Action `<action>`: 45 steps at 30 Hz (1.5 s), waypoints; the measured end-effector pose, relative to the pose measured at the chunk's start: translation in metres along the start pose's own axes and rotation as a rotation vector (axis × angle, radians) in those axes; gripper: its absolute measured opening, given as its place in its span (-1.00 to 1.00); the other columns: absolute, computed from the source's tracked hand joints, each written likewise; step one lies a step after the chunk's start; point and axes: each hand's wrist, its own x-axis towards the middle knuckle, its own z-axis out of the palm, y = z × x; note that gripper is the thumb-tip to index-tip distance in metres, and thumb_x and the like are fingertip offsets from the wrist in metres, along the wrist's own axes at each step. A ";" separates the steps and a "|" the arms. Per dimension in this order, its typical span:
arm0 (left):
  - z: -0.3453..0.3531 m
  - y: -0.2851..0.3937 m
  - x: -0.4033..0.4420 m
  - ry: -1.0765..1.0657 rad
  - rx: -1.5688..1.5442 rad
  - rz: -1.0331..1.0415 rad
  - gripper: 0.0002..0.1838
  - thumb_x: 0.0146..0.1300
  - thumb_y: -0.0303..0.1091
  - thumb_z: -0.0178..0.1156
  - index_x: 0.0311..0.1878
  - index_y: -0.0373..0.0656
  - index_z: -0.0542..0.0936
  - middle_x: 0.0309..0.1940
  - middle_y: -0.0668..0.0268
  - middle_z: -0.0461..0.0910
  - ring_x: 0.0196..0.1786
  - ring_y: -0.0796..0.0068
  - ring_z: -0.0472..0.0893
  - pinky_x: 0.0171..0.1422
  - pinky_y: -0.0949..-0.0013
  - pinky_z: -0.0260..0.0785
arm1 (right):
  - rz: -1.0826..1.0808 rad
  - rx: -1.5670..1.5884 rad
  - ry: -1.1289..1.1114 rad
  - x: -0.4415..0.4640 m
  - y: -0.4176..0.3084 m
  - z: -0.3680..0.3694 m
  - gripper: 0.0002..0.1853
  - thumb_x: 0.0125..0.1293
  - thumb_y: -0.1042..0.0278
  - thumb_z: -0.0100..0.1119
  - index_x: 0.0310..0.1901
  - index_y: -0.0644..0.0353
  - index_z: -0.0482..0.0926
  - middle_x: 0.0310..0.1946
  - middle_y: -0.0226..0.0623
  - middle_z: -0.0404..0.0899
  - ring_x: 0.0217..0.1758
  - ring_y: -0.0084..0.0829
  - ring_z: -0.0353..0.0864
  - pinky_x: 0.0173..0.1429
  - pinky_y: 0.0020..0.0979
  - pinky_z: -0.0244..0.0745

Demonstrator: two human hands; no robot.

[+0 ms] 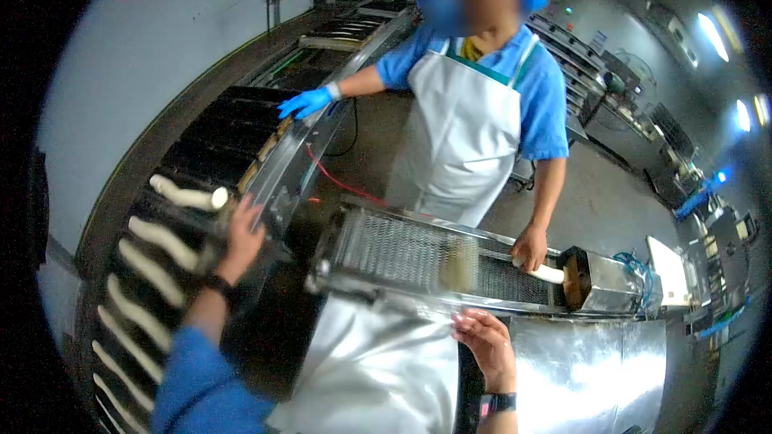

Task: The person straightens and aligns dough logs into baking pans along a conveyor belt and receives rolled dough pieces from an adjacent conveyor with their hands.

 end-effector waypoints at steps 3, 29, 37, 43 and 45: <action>-0.027 0.021 0.018 0.316 0.002 0.030 -0.54 0.10 -0.61 0.15 0.12 -0.17 0.57 0.37 0.02 0.30 0.41 0.01 0.29 0.48 0.12 0.11 | -0.075 0.099 0.103 -0.020 0.003 -0.028 -0.61 0.28 0.46 0.05 0.12 0.44 0.45 -0.03 0.04 0.61 0.01 -0.14 0.66 0.11 -0.20 0.62; -0.048 -0.107 0.032 -0.043 0.604 -0.955 -0.28 0.19 -0.38 0.02 0.41 -0.44 0.09 0.36 -0.19 0.13 0.35 -0.25 0.13 0.42 0.02 -0.06 | -0.117 -0.124 0.394 0.002 -0.010 -0.061 -0.73 0.27 0.44 0.10 -0.01 0.31 0.51 -0.20 -0.22 0.61 -0.18 -0.40 0.63 -0.03 -0.36 0.61; -0.051 -0.106 0.037 -0.428 0.770 -0.652 -0.20 0.27 -0.29 -0.09 0.52 -0.35 -0.11 0.47 -0.37 -0.15 0.50 -0.39 -0.17 0.60 0.00 -0.49 | -0.307 -1.266 0.734 0.086 0.014 -0.180 -0.46 0.33 0.31 0.09 0.29 0.37 0.31 0.25 0.04 0.36 0.29 -0.08 0.36 0.37 -0.18 0.26; -0.051 -0.104 0.026 -0.261 0.898 -0.378 -0.25 0.24 -0.29 -0.01 0.47 -0.38 0.08 0.22 -0.47 0.24 0.35 -0.36 0.20 0.51 0.01 -0.05 | -0.013 -1.817 0.953 0.120 0.009 -0.165 -0.26 0.40 0.13 0.00 0.43 0.45 0.02 0.49 0.17 -0.04 0.58 0.00 -0.12 0.61 -0.18 -0.25; -0.063 -0.016 0.039 -0.194 0.805 -0.443 -0.31 0.21 -0.33 0.01 0.43 -0.37 0.20 -0.06 -0.36 0.48 0.10 -0.24 0.46 0.28 0.01 0.25 | -0.145 -1.766 1.063 0.122 0.010 -0.164 -0.24 0.39 0.15 0.01 0.44 0.47 -0.02 0.49 0.22 -0.08 0.58 0.01 -0.13 0.61 -0.16 -0.24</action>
